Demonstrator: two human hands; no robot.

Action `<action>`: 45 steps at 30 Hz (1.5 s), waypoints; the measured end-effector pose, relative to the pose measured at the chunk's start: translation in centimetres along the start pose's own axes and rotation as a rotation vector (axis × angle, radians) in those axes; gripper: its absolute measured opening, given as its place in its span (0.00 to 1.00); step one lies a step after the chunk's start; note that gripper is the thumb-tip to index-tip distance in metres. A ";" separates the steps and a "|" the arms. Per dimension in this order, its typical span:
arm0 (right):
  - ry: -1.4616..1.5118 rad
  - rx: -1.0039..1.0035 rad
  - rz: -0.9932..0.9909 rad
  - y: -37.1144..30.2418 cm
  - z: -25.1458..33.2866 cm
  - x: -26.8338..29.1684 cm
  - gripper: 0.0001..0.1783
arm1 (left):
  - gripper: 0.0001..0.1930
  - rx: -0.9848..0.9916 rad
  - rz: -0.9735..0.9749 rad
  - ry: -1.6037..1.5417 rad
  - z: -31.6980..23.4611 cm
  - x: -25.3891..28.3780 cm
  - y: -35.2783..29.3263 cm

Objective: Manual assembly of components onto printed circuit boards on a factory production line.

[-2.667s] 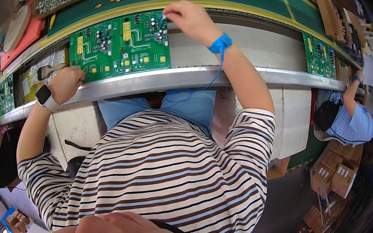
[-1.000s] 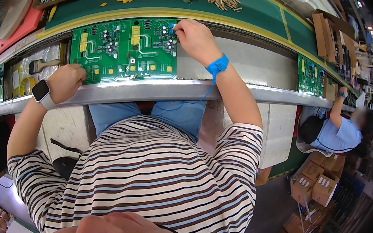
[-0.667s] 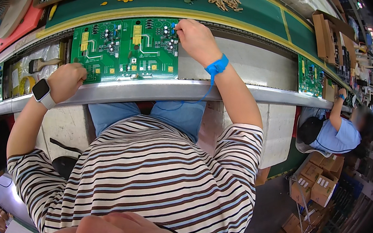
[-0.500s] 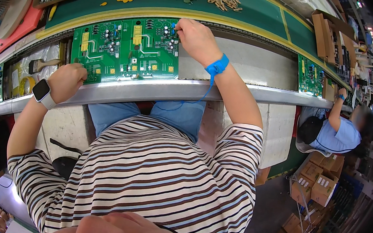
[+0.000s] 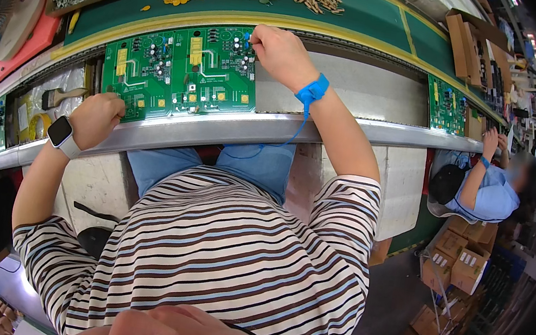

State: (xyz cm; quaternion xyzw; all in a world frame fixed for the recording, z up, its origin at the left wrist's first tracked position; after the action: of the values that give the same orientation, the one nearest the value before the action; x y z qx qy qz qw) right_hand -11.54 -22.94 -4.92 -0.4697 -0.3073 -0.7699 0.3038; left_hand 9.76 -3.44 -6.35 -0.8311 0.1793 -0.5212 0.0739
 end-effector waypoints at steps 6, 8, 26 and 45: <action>0.017 -0.002 -0.012 0.0 -0.2 -0.2 0.04 | 0.02 -0.065 -0.060 0.006 -0.2 0.2 -0.1; 0.017 -0.001 -0.017 0.0 -0.2 -0.2 0.04 | 0.02 -0.066 -0.060 0.009 -0.2 0.1 0.0; -0.429 -0.118 -0.205 3.3 -7.1 4.6 0.07 | 0.04 -0.032 -0.036 -0.054 -0.5 -0.1 -0.2; -0.006 -0.253 -0.176 -0.3 -3.2 5.9 0.08 | 0.06 -0.414 -0.224 0.087 -16.2 -3.4 10.2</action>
State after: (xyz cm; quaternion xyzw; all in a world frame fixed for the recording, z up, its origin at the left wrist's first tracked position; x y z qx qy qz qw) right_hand -15.70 -26.28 -0.76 -0.4778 -0.2485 -0.8247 0.1728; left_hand -8.28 -10.60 -5.17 -0.8200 0.1918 -0.5137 -0.1641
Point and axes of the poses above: each hand's wrist, its own y-axis towards the middle knuckle, its own x-axis out of the back of the hand, z = x × y, the point moved 7 cm from there along y, towards the middle knuckle, and after that the axes turned 7 degrees about -y, right-handed, at the moved point
